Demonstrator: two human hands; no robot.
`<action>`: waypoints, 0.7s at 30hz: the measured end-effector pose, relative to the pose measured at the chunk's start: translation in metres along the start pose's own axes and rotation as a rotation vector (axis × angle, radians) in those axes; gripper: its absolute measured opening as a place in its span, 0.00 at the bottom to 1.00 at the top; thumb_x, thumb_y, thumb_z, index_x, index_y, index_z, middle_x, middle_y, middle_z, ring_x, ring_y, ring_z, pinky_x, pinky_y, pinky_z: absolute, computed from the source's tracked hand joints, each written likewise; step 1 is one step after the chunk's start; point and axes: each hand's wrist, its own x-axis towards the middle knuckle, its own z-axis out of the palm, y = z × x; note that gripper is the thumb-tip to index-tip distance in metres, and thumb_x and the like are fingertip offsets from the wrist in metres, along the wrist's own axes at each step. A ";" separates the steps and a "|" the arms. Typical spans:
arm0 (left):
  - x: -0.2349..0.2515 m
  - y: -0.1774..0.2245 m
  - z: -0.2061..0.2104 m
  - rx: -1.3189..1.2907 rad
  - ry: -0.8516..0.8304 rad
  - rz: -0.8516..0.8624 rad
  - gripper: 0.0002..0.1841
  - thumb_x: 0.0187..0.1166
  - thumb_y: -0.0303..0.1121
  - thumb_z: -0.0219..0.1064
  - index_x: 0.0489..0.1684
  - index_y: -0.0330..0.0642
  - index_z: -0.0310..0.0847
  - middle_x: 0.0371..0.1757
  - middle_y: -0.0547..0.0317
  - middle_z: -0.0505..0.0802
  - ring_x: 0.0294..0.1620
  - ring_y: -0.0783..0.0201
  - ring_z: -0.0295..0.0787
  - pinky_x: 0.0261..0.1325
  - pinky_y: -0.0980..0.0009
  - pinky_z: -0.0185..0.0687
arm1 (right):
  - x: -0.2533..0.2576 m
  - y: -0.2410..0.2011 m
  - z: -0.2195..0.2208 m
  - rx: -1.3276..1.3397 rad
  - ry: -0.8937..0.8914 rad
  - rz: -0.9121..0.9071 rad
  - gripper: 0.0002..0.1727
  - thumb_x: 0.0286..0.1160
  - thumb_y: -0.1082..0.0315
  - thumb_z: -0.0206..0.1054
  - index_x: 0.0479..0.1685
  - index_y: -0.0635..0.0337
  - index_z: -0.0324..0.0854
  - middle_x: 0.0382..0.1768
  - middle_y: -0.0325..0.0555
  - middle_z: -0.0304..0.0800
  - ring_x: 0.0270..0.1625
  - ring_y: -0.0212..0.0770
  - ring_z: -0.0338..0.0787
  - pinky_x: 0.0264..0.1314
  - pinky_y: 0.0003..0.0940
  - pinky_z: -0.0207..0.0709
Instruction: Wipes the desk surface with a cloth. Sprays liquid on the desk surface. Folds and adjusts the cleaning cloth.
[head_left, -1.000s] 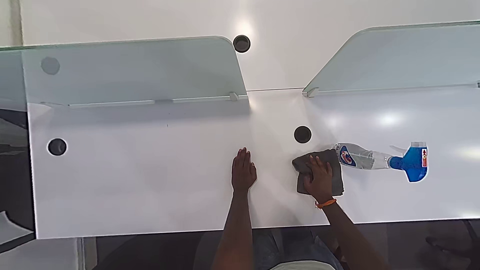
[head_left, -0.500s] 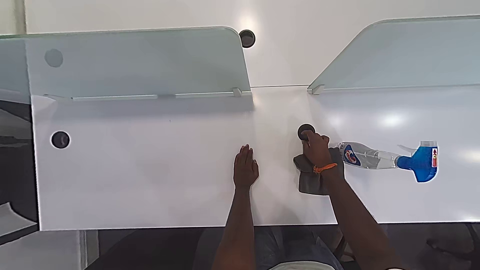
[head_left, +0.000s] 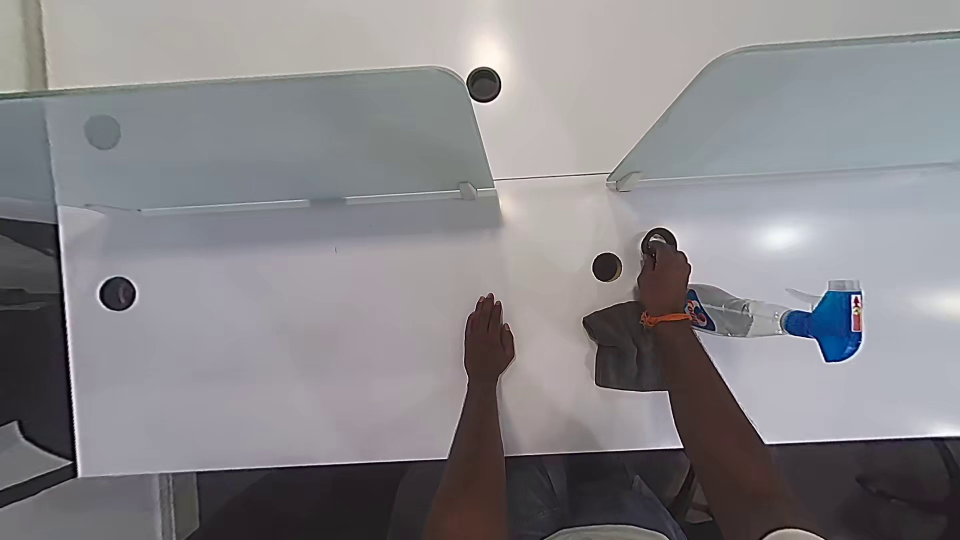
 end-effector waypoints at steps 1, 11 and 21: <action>0.000 0.000 0.000 -0.001 -0.001 -0.003 0.28 0.85 0.43 0.45 0.80 0.43 0.75 0.86 0.51 0.76 0.90 0.51 0.64 0.90 0.52 0.57 | 0.001 0.001 0.000 0.002 0.006 -0.005 0.18 0.88 0.63 0.55 0.68 0.62 0.81 0.63 0.62 0.86 0.69 0.65 0.82 0.70 0.66 0.73; 0.000 0.001 -0.001 -0.009 -0.021 -0.006 0.29 0.85 0.44 0.44 0.81 0.43 0.74 0.86 0.50 0.75 0.90 0.50 0.63 0.90 0.51 0.56 | -0.158 0.039 0.030 -0.127 -0.065 -0.284 0.45 0.73 0.27 0.51 0.84 0.47 0.74 0.87 0.61 0.65 0.90 0.67 0.60 0.87 0.74 0.48; 0.000 0.000 0.000 0.011 -0.009 0.004 0.29 0.85 0.44 0.45 0.81 0.42 0.74 0.86 0.49 0.75 0.90 0.50 0.63 0.89 0.52 0.57 | -0.146 -0.017 0.073 -0.157 -0.165 -0.484 0.34 0.82 0.36 0.48 0.88 0.29 0.67 0.91 0.53 0.59 0.94 0.66 0.51 0.88 0.78 0.39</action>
